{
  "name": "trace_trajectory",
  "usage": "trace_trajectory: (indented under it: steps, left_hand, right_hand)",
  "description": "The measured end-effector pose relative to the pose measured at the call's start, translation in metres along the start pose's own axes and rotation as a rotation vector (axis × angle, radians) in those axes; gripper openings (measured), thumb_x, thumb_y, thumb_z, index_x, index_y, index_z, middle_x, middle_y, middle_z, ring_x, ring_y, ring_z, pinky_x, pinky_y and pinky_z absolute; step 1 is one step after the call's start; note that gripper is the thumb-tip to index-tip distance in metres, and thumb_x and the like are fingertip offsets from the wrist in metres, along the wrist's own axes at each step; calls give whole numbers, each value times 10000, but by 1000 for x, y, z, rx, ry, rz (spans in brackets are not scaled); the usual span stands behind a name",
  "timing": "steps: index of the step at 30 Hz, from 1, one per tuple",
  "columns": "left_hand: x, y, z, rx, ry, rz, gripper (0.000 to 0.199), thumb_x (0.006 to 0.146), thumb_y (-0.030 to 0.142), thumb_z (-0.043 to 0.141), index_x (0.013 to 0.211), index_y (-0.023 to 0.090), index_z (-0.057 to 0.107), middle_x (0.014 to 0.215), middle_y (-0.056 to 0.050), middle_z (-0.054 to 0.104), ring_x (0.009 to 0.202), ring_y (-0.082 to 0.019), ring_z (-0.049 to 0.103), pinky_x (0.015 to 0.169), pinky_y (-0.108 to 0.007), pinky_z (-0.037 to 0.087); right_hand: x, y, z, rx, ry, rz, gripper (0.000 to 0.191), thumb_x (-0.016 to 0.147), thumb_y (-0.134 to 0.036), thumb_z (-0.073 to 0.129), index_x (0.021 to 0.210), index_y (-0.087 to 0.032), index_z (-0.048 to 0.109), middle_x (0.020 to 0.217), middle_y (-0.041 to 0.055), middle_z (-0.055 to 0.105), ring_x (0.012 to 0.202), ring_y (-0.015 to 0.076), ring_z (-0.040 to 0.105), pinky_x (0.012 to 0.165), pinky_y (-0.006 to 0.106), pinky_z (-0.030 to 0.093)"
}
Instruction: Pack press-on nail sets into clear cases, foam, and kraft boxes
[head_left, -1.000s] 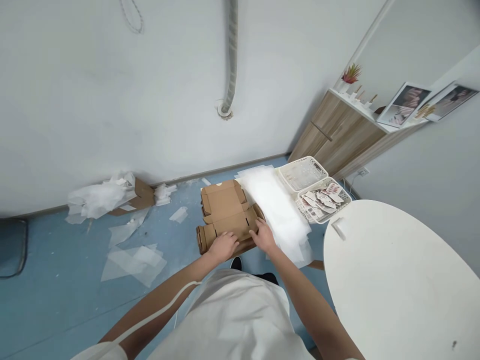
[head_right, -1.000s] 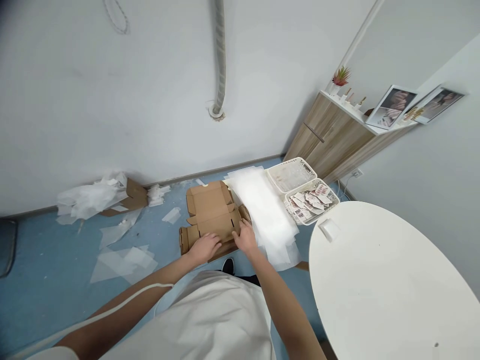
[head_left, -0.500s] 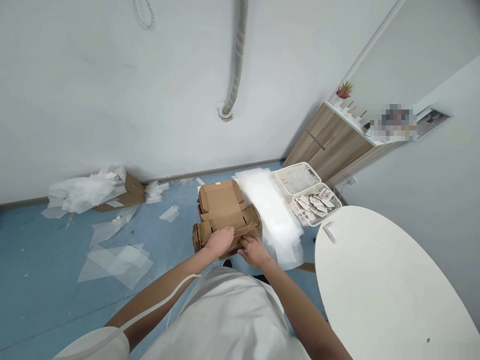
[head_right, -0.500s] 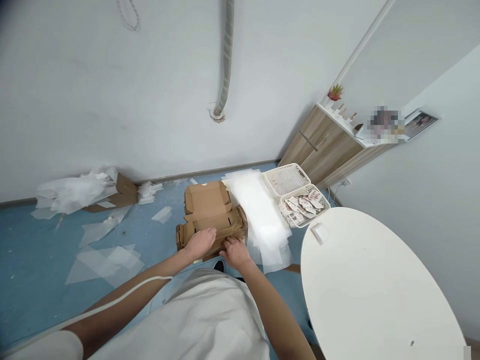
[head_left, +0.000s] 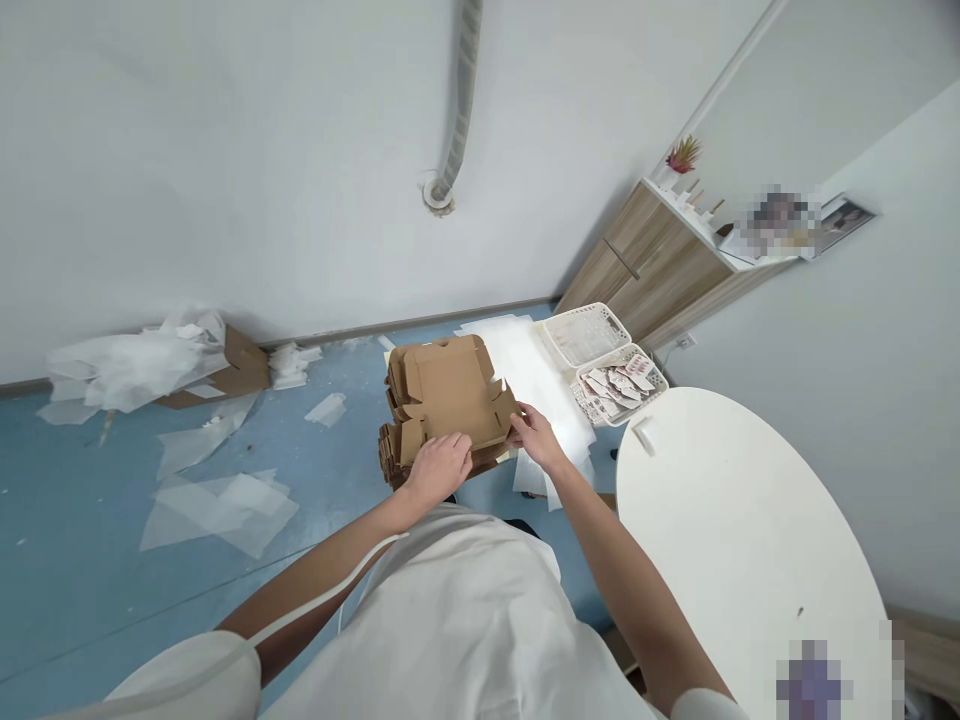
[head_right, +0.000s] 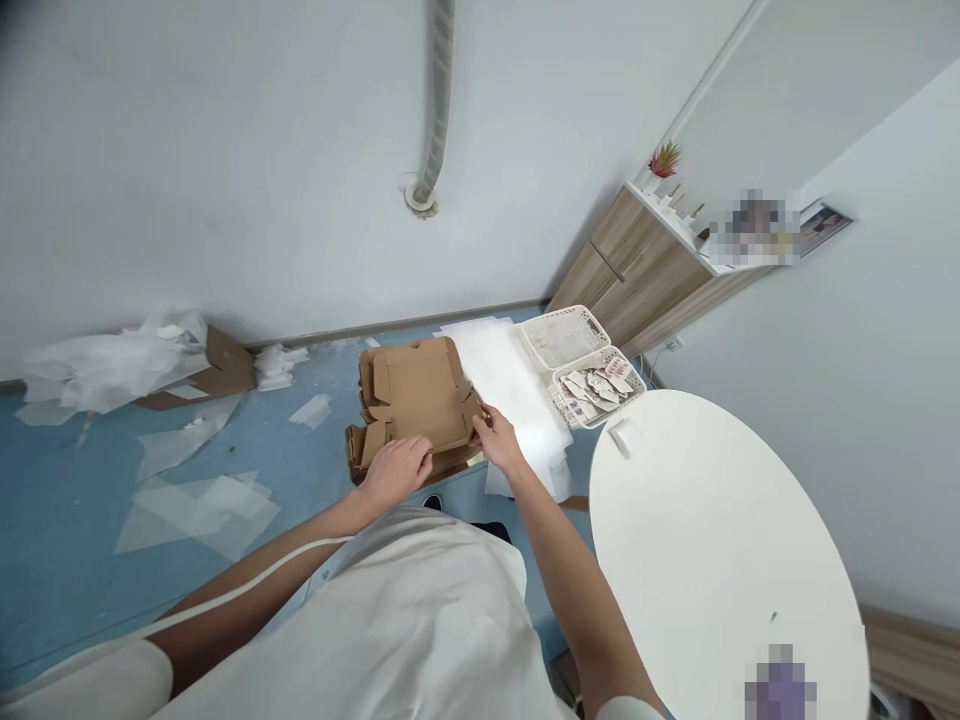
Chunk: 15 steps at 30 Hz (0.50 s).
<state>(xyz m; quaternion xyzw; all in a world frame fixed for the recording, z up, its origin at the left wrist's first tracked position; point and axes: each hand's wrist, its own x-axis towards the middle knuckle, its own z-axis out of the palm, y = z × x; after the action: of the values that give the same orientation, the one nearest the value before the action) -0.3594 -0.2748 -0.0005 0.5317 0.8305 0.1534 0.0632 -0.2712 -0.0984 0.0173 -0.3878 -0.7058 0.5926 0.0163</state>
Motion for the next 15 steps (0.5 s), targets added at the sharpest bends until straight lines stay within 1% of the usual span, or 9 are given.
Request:
trace_trajectory:
  steps: [3, 6, 8, 9, 10, 11, 13, 14, 15]
  left_hand:
    - [0, 3, -2, 15, -28, 71, 170, 836, 175, 367, 789, 170, 530, 755, -52, 585, 718, -175, 558, 642, -292, 372]
    - [1, 3, -6, 8, -57, 111, 193, 854, 201, 358, 804, 170, 542, 758, -53, 592, 731, -180, 563, 673, -304, 381]
    - [0, 1, -11, -29, -36, 111, 173, 846, 227, 395, 847, 169, 558, 813, -68, 609, 806, -199, 568, 765, -342, 382]
    - [-1, 0, -14, -53, -5, 101, 169, 835, 252, 429, 891, 169, 564, 888, -87, 615, 889, -221, 559, 838, -378, 361]
    - [-2, -1, -17, -79, 37, 81, 206, 816, 293, 471, 951, 169, 564, 996, -111, 602, 995, -252, 526, 915, -425, 311]
    - [-4, -3, -20, -105, 84, 48, 299, 788, 349, 515, 1024, 169, 552, 1122, -137, 556, 1105, -289, 461, 976, -476, 237]
    - [-8, -7, -24, -166, 161, -67, 578, 709, 475, 582, 1186, 171, 469, 1340, -170, 368, 1260, -357, 268, 1017, -557, 93]
    - [-10, -10, -25, -210, 180, -144, 712, 677, 523, 592, 1263, 169, 395, 1400, -177, 264, 1293, -376, 183, 1011, -585, 63]
    - [-11, -12, -26, -270, 182, -220, 815, 666, 550, 587, 1325, 165, 301, 1432, -181, 180, 1309, -381, 127, 1005, -600, 72]
  right_hand:
    - [-4, -2, -5, -120, -34, -20, 405, 800, -266, 417, 1197, -217, 479, 809, 22, 653, 576, 134, 624, 591, 272, 504]
    - [-9, 0, -10, -174, -31, -42, 441, 767, -212, 414, 1203, -211, 482, 802, 26, 657, 603, 140, 620, 585, 276, 509]
    - [-11, 3, -13, -160, 10, -72, 480, 748, -201, 408, 1226, -214, 462, 848, 31, 652, 639, 141, 615, 596, 285, 521]
    - [-13, 5, -14, -144, 39, -90, 498, 743, -203, 404, 1239, -217, 449, 874, 33, 647, 657, 141, 611, 605, 290, 527]
    - [-14, 7, -15, -124, 67, -105, 512, 741, -209, 400, 1251, -218, 436, 898, 36, 642, 674, 141, 607, 615, 295, 532]
    - [-16, 10, -16, -102, 94, -115, 521, 741, -218, 397, 1261, -216, 424, 921, 41, 636, 694, 143, 603, 625, 298, 536]
    - [-20, 16, -17, -56, 143, -120, 529, 748, -239, 391, 1275, -203, 405, 974, 56, 621, 740, 151, 596, 641, 302, 538]
    - [-22, 19, -17, -32, 163, -120, 530, 754, -248, 386, 1282, -198, 394, 1010, 64, 611, 764, 155, 594, 649, 303, 536]
    - [-25, 21, -17, -12, 187, -121, 529, 762, -256, 380, 1288, -197, 385, 1043, 69, 600, 782, 158, 592, 655, 304, 534]
